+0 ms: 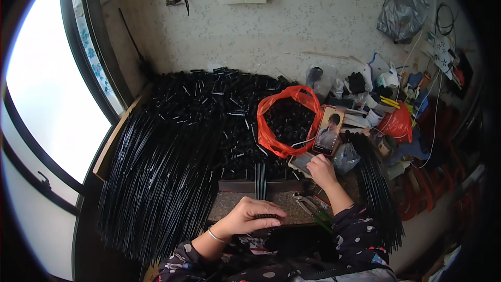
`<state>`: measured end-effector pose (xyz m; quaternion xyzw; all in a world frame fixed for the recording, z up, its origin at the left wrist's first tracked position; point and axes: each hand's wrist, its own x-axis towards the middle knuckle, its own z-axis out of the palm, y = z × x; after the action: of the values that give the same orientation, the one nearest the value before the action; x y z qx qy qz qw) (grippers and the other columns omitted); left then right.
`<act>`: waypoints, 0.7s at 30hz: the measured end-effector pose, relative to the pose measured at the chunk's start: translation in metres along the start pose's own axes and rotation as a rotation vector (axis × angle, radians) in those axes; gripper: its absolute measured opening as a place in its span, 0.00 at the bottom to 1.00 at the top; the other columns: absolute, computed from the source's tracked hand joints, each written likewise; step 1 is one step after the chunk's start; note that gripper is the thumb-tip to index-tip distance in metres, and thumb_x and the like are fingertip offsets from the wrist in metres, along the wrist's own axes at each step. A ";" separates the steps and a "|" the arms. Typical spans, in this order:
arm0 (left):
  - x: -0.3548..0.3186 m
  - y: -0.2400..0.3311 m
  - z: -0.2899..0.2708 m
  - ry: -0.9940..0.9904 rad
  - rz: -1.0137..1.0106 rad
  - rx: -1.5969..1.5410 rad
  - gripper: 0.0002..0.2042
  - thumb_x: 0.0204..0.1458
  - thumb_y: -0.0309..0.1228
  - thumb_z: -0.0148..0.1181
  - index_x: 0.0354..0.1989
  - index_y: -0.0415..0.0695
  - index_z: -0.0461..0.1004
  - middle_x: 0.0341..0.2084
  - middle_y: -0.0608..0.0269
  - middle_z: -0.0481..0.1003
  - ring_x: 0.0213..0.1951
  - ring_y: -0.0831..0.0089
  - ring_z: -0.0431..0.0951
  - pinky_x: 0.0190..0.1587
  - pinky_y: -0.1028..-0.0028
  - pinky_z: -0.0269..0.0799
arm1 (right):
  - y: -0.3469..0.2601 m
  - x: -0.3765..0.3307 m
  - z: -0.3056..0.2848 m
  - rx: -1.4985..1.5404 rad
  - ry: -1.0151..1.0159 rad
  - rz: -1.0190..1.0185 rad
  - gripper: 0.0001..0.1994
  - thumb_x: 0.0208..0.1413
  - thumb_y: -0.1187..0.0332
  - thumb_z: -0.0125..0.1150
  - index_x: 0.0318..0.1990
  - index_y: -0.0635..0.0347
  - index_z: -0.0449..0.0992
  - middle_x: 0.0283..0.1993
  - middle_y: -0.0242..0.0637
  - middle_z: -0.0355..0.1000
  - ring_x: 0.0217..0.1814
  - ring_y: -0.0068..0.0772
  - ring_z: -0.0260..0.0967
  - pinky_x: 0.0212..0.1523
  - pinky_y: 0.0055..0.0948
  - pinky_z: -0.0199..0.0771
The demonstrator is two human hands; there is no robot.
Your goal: Stripping the ends of black wires using a hand tool at a precision workstation.
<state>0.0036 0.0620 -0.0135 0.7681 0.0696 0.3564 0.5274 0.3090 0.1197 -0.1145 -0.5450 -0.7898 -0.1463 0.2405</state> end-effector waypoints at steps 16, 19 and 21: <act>-0.004 0.004 0.004 0.116 -0.038 0.163 0.08 0.44 0.24 0.62 0.33 0.35 0.76 0.28 0.56 0.77 0.33 0.68 0.79 0.37 0.75 0.73 | -0.172 -0.011 -0.153 0.421 0.240 -0.057 0.14 0.36 0.84 0.57 0.35 0.64 0.76 0.29 0.38 0.66 0.29 0.37 0.64 0.28 0.29 0.67; -0.008 0.000 0.010 0.160 0.018 0.163 0.08 0.46 0.29 0.61 0.34 0.38 0.76 0.24 0.57 0.76 0.28 0.67 0.78 0.32 0.76 0.72 | -0.175 -0.013 -0.156 0.428 0.224 -0.057 0.14 0.37 0.84 0.57 0.35 0.64 0.76 0.29 0.37 0.66 0.28 0.37 0.64 0.28 0.29 0.67; -0.008 0.002 0.011 0.161 0.025 0.173 0.08 0.46 0.29 0.61 0.34 0.38 0.76 0.24 0.57 0.76 0.28 0.67 0.78 0.32 0.76 0.72 | -0.176 -0.014 -0.158 0.427 0.229 -0.063 0.14 0.36 0.85 0.57 0.35 0.65 0.76 0.28 0.37 0.66 0.28 0.37 0.64 0.28 0.29 0.67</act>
<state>0.0039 0.0490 -0.0172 0.7806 0.1328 0.4159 0.4472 0.1837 -0.0338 0.0166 -0.4369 -0.7870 -0.0443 0.4334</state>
